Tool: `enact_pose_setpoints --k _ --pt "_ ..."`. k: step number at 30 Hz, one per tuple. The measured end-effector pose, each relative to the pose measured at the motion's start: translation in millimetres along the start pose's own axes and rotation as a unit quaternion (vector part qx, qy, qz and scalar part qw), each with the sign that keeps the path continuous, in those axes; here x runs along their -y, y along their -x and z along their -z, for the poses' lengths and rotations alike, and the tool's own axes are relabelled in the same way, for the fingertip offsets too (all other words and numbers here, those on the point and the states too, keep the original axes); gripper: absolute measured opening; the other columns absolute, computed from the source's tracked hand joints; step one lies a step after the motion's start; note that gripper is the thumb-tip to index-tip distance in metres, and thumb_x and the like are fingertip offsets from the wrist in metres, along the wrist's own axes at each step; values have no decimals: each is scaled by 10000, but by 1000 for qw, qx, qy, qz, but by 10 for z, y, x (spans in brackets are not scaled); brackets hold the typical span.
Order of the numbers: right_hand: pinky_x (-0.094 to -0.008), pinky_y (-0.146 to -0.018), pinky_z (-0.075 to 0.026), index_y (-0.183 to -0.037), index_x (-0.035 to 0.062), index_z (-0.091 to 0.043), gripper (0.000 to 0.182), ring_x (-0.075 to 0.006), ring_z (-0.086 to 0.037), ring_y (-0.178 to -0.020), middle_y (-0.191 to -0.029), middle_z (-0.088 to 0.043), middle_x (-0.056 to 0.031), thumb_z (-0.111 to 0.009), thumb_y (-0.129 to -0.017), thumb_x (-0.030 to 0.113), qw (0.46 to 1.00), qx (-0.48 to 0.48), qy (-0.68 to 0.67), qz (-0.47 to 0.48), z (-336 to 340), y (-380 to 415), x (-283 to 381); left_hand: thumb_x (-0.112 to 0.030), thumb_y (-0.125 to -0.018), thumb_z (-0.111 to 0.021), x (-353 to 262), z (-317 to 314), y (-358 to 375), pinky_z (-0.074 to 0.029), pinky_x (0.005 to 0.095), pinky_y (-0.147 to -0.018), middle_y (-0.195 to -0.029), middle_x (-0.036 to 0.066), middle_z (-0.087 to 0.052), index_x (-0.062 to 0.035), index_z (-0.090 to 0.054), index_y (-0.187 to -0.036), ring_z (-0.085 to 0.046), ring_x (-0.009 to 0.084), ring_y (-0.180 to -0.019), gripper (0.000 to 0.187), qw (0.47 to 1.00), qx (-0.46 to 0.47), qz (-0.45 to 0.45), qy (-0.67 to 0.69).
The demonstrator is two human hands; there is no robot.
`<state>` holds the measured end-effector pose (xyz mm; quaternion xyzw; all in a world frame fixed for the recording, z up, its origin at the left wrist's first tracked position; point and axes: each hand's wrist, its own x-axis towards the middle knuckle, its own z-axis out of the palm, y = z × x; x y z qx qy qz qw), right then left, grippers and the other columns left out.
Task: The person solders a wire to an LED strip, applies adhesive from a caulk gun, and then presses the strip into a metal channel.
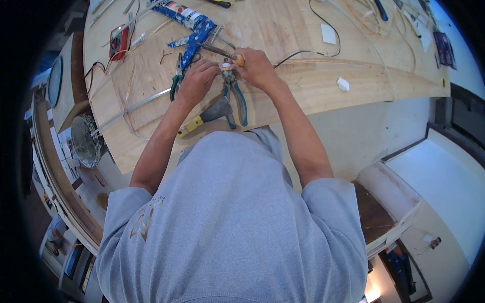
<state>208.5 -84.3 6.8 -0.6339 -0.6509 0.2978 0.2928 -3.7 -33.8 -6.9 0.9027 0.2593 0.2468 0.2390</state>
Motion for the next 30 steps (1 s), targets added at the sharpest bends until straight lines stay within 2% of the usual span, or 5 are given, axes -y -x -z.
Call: enact_pose_setpoints --k 13,30 --pt "-402 -726 -518 -938 68 -706 121 -336 -672 -808 -870 -709 -137 -733 -828 112 999 13 42 -11 11 -38 54 13 -806 -655 34 -33 40 -519 388 -832 -990 102 -675 -25 -672 -950 -636 295 -957 150 999 -31 -34 5" --pt "-382 -717 -527 -914 51 -700 111 -315 -686 -791 -866 -714 -140 -742 -822 94 997 52 56 -4 50 -113 55 -34 -837 -687 0 -59 51 -530 373 -811 -1005 87 -681 -36 -675 -947 -638 276 -949 111 999 -28 -8 -17"
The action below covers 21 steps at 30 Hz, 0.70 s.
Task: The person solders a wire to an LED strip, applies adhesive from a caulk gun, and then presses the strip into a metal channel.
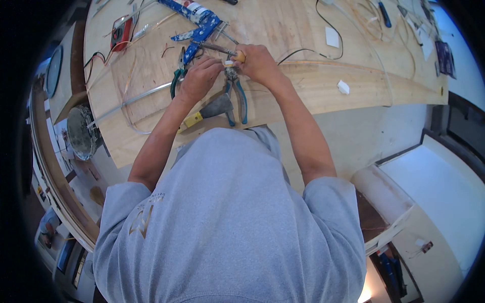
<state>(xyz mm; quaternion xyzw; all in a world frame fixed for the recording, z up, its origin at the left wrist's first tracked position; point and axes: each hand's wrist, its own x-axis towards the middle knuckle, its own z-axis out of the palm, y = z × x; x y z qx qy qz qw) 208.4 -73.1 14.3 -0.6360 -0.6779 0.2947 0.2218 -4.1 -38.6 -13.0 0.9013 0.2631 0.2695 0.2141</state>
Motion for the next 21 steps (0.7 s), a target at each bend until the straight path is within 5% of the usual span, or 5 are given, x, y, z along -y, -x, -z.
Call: enact_pose_setpoints --k 4,7,10,16,21 --pt "-389 -714 -523 -912 50 -699 107 -325 -679 -792 -857 -708 -144 -740 -820 88 1000 -2 -4 7 12 6 30 3 -799 -632 -2 -30 22 -513 370 -866 -1002 75 -653 -47 -655 -954 -611 268 -988 165 1000 -2 1 1" --pt "-398 -719 -520 -917 53 -699 109 -334 -672 -800 -862 -704 -145 -737 -819 85 1000 0 8 7 10 3 39 -68 -836 -714 13 -17 22 -524 388 -833 -1034 85 -680 -50 -686 -975 -637 283 -975 143 998 -5 47 40" --pt "-407 -729 -518 -921 56 -698 113 -342 -668 -816 -880 -704 -149 -734 -818 85 1000 -1 6 -3 0 13 46 -102 -817 -751 -5 93 83 -508 416 -862 -1060 104 -671 -55 -690 -1001 -626 316 -989 200 993 -93 73 18" --pt "-456 -748 -506 -906 53 -664 152 -387 -650 -840 -868 -681 -188 -748 -805 130 1000 -10 -12 -3 -25 28 38 -149 -805 -773 168 275 320 -480 430 -899 -1083 128 -650 -59 -688 -1068 -593 345 -1021 291 962 -138 211 -109" --pt "-479 -758 -500 -899 52 -649 176 -406 -641 -846 -849 -666 -207 -753 -791 143 1000 5 -7 -11 3 14 74 -167 -810 -757 -141 241 379 -482 415 -836 -1030 101 -665 -63 -704 -1041 -607 304 -983 259 988 -44 114 -89"
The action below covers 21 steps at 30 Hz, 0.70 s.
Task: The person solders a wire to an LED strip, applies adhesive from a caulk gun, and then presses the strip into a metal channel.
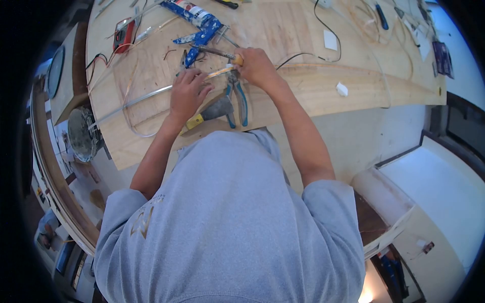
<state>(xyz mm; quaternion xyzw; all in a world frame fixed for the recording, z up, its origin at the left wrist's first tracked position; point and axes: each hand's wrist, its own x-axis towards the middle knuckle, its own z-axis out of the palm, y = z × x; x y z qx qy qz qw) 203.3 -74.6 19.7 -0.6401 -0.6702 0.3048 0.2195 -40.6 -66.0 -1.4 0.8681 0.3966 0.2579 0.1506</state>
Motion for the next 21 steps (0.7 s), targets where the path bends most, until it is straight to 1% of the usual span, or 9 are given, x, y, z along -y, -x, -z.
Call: enact_pose_setpoints --k 1,4,7,10,13,19,21 --pt "-480 -758 -500 -899 51 -649 176 -405 -641 -846 -849 -666 -206 -753 -790 142 1000 0 4 3 7 -3 7 -164 -809 -754 -57 6 -11 -484 412 -819 -1008 91 -670 -62 -709 -1025 -613 294 -968 243 1000 9 -9 -23" --pt "-479 -760 -500 -901 50 -649 178 -403 -641 -845 -848 -665 -207 -751 -787 141 1000 -10 11 12 -11 -4 5 -136 -803 -742 27 -86 -70 -483 401 -786 -943 58 -678 -67 -724 -983 -618 261 -923 193 1000 3 -4 -6" --pt "-479 -763 -500 -905 50 -651 177 -401 -643 -847 -850 -666 -208 -749 -786 138 1000 -14 8 17 -11 3 -5 -113 -807 -730 73 -107 -118 -482 401 -780 -915 40 -675 -71 -734 -971 -615 252 -906 170 1000 -14 -22 11" --pt "-480 -767 -501 -909 48 -654 174 -403 -644 -849 -851 -665 -212 -746 -785 129 1000 -6 1 13 -4 2 2 -114 -793 -712 112 -103 -120 -477 386 -798 -904 36 -658 -95 -723 -930 -613 239 -917 139 999 -7 -41 11" --pt "-482 -770 -503 -909 45 -652 173 -406 -644 -850 -852 -665 -214 -743 -783 120 1000 -1 17 14 22 -9 51 -95 -786 -721 85 -81 -133 -483 394 -800 -894 52 -656 -80 -723 -934 -611 255 -909 149 999 -2 -37 17" --pt "-485 -770 -505 -904 42 -646 168 -408 -646 -856 -857 -666 -220 -736 -778 107 999 -5 43 10 5 -16 82 -83 -773 -756 110 -159 -135 -491 404 -833 -941 91 -675 -49 -724 -959 -615 290 -934 192 995 -38 12 92" --pt "-488 -771 -506 -901 42 -644 165 -410 -646 -857 -857 -665 -221 -733 -777 104 999 -3 50 9 3 -25 86 -104 -782 -765 109 -158 -111 -490 405 -850 -977 105 -676 -44 -719 -972 -610 305 -955 205 993 -33 35 107"
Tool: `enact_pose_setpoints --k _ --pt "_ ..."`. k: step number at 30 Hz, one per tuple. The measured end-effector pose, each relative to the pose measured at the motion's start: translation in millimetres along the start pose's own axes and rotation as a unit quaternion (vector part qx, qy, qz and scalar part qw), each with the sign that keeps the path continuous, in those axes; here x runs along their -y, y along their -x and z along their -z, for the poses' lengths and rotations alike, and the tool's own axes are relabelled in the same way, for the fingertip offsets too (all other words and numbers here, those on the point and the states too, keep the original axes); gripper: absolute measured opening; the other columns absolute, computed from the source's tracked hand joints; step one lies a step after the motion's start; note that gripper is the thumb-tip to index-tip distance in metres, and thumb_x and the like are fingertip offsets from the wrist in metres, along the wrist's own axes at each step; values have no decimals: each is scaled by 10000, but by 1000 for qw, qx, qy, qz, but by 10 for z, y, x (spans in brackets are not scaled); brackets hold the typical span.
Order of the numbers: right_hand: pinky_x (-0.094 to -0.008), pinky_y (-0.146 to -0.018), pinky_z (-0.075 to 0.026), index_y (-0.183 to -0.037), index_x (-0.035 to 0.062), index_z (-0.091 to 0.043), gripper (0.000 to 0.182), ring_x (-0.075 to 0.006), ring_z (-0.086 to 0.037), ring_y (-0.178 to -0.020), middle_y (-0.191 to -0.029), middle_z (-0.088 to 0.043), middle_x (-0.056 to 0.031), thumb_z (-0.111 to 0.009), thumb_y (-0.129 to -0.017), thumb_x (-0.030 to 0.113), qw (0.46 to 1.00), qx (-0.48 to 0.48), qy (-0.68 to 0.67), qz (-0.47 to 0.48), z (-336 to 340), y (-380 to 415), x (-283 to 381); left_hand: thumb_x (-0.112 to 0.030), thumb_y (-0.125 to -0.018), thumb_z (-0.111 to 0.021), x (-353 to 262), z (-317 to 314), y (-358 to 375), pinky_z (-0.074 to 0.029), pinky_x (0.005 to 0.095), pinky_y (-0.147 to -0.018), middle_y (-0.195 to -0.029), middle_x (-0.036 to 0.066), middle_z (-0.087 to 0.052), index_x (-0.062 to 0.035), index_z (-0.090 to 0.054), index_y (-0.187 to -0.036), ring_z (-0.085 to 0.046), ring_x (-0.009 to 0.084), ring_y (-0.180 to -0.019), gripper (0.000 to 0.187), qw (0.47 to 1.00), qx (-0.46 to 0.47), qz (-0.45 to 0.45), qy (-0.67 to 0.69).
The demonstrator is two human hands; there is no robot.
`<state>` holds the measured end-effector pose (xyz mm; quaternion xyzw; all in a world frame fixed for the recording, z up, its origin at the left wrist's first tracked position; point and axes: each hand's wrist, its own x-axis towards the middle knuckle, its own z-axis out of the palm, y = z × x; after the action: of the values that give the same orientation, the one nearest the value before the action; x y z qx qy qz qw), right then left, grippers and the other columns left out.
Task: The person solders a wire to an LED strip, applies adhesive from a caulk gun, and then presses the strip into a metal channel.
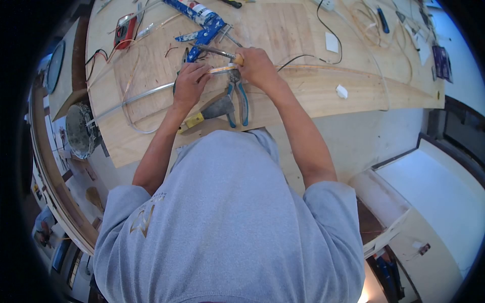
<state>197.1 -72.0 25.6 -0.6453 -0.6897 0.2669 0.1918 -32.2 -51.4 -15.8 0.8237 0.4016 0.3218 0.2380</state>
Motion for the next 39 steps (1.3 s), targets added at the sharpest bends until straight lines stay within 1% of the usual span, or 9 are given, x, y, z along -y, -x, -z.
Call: enact_pose_setpoints --k 7,10,13,18,24,28,31,33,39 --pt "-503 -775 -502 -887 44 -629 163 -422 -639 -857 -851 -663 -215 -729 -774 107 1000 -3 14 -4 12 -7 62 -165 -813 -787 12 309 258 -485 418 -898 -1113 164 -630 -38 -663 -1098 -585 352 -1045 335 984 -83 126 -94" --pt "-499 -782 -500 -885 47 -627 164 -417 -637 -862 -850 -662 -210 -730 -774 109 1000 13 18 -16 33 2 58 -205 -784 -810 -66 477 387 -475 438 -911 -1091 162 -617 -39 -627 -1090 -572 366 -1070 394 979 -14 183 -84" --pt "-492 -786 -498 -887 45 -626 166 -411 -635 -864 -846 -658 -209 -732 -778 112 999 24 29 -20 37 -38 78 -263 -732 -846 -122 535 437 -474 455 -904 -1081 170 -605 -52 -611 -1079 -575 373 -1054 469 975 18 170 -144" --pt "-488 -782 -496 -895 37 -631 171 -408 -629 -864 -834 -650 -207 -736 -787 119 1000 13 5 -14 17 -21 52 -255 -802 -743 -160 486 409 -495 469 -863 -1095 205 -611 -44 -699 -897 -607 392 -992 235 962 42 215 -160" --pt "-491 -774 -495 -896 42 -633 166 -411 -629 -850 -828 -647 -209 -733 -788 119 1000 6 11 -7 -27 -5 -18 -232 -813 -733 389 937 200 -454 484 -964 -1197 258 -597 -47 -714 -901 -565 407 -1098 205 974 -19 105 -201" --pt "-494 -766 -497 -889 53 -629 158 -411 -632 -844 -832 -647 -208 -729 -786 118 1000 2 -9 -5 -42 -25 -13 -198 -818 -748 490 1075 77 -451 477 -967 -1166 225 -617 -45 -675 -1058 -555 400 -1135 294 945 -71 41 -316" --pt "-494 -763 -496 -886 57 -626 157 -410 -633 -842 -836 -649 -207 -729 -785 118 1000 0 -7 -11 1 11 20 -187 -812 -763 243 718 211 -471 436 -941 -1139 178 -625 -41 -667 -1066 -572 361 -1097 309 995 10 40 -96" --pt "-495 -761 -496 -885 55 -624 159 -411 -634 -842 -837 -649 -207 -730 -784 118 1000 -3 -8 -11 9 17 36 -171 -803 -765 36 393 364 -487 412 -903 -1074 143 -632 -35 -664 -1052 -590 334 -1037 301 994 71 12 -79" --pt "-462 -754 -491 -932 64 -659 157 -390 -633 -841 -863 -655 -189 -739 -817 135 1000 9 8 -16 0 15 9 -133 -793 -756 -85 141 462 -502 428 -861 -1000 110 -658 -40 -689 -1029 -611 317 -968 263 992 67 78 -73"
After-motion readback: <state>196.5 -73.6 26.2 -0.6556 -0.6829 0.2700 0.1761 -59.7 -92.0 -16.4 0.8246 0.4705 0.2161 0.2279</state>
